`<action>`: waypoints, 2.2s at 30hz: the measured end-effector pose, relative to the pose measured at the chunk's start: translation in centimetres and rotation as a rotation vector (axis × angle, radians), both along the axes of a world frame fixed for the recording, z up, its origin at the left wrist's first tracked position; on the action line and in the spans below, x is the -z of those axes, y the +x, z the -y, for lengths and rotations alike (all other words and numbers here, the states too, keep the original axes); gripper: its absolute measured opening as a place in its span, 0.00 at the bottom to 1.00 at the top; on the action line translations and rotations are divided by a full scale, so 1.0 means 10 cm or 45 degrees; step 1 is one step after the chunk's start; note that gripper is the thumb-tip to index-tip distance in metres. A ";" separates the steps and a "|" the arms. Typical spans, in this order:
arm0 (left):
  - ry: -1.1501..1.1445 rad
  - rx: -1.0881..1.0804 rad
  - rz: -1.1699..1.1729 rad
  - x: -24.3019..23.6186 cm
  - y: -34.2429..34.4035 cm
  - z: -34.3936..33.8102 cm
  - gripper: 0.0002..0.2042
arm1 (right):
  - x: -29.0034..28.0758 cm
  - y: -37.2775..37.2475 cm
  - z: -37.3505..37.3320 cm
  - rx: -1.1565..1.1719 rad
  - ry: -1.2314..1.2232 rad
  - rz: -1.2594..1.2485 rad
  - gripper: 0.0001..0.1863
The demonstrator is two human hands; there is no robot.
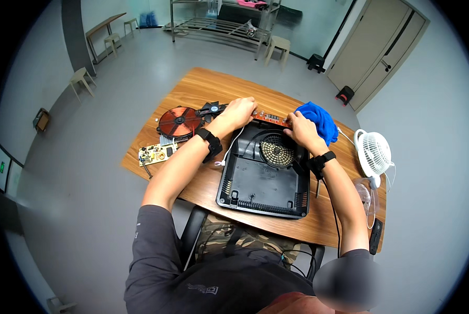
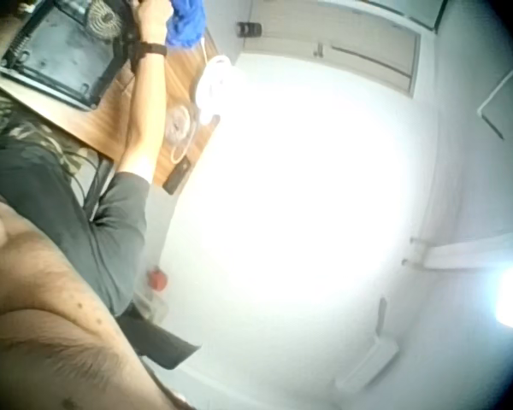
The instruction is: The person disassembles a small appliance, cleans internal components with a blue cloth, and reassembles the unit using a screwdriver. They handle a fan, circuit board, and casing, wiping surfaces and securing parts back into place.
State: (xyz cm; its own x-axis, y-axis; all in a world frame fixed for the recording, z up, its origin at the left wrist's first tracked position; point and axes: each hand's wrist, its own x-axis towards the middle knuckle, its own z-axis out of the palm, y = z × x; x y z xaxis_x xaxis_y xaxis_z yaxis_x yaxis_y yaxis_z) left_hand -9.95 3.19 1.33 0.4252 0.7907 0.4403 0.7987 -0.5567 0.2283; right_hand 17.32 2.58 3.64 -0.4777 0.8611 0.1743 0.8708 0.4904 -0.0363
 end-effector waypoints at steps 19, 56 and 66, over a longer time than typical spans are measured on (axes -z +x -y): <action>-0.177 -0.482 -0.158 0.00 -1.29 -0.54 0.12 | 0.24 -1.51 -1.16 -0.163 -0.017 -0.079 0.19; -0.315 -0.197 0.057 0.02 -1.00 0.17 0.23 | 0.09 0.88 -0.89 0.684 -0.308 0.163 0.37; -0.404 0.215 -0.238 0.00 0.04 1.69 0.34 | 0.44 1.21 -0.96 0.371 0.122 -0.248 0.25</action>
State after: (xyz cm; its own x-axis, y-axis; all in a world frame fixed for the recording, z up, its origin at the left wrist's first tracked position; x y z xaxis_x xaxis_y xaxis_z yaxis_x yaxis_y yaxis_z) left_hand -9.54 -13.76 1.28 0.6106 0.7870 0.0883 0.7460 -0.6091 0.2692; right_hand 29.41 12.15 -0.78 -0.1647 0.9314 0.3247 0.9556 0.2322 -0.1813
